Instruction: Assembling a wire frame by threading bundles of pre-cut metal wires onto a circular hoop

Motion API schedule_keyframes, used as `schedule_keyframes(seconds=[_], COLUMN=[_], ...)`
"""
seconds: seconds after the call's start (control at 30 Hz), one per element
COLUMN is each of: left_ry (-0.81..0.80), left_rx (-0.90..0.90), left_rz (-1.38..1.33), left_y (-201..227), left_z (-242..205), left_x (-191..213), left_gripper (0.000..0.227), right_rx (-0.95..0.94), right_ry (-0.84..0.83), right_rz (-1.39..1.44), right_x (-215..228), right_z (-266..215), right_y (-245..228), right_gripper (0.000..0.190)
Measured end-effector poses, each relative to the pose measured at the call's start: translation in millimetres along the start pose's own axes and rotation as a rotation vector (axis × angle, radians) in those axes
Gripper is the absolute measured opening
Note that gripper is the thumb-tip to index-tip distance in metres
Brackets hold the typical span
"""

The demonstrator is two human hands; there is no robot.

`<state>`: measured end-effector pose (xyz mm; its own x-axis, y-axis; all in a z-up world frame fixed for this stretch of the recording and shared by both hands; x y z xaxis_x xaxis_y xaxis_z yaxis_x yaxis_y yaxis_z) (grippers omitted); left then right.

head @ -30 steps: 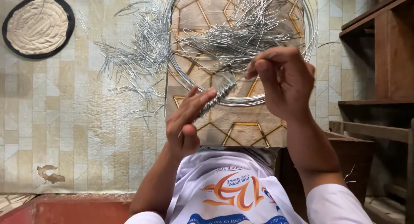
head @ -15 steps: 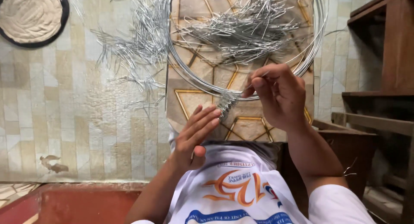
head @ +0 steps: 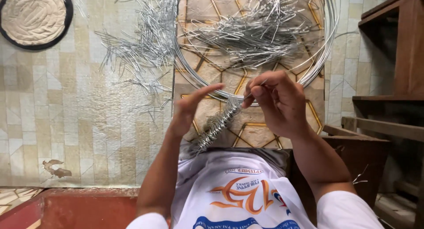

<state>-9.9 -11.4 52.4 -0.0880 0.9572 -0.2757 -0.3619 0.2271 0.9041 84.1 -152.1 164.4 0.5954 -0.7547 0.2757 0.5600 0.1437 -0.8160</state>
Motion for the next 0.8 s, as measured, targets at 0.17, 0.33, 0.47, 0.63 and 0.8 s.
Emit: schedule_keyframes(seconds=[0.17, 0.33, 0.47, 0.63, 0.8], left_ry=[-0.344, -0.423, -0.468, -0.491, -0.510], left_rx=[0.265, 0.288, 0.295, 0.379, 0.440], left_rz=[-0.351, -0.306, -0.354, -0.500, -0.467], left_y=[-89.2, -97.1, -95.8, -76.0, -64.8], left_z=[13.9, 15.7, 18.2, 27.6, 29.4], left_x=[-37.7, -50.8, -58.0, -72.9, -76.7], left_gripper=[0.070, 0.050, 0.048, 0.055, 0.051], right_rx=[-0.021, -0.034, -0.050, -0.055, -0.039], right_ry=[0.011, 0.022, -0.001, -0.007, -0.020], right_rz=[-0.003, 0.018, 0.043, 0.054, 0.037], right_x=[-0.3, 3.9, 2.3, 2.9, 0.8], right_z=[-0.4, -2.6, -3.4, -2.9, 1.4], right_y=[-3.1, 0.2, 7.5, 10.4, 7.1], right_gripper=[0.011, 0.014, 0.017, 0.016, 0.015])
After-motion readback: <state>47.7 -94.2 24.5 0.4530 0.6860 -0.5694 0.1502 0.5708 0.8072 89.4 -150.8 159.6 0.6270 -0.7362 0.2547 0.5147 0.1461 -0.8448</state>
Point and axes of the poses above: each hand's wrist, its own z-axis towards the middle knuckle, its own x-axis out of the back of the hand, y = z × x, the point moved 10 cm from there along z, towards the middle knuckle, and after that the axes turned 8 degrees about -z, right-handed, at the moved point
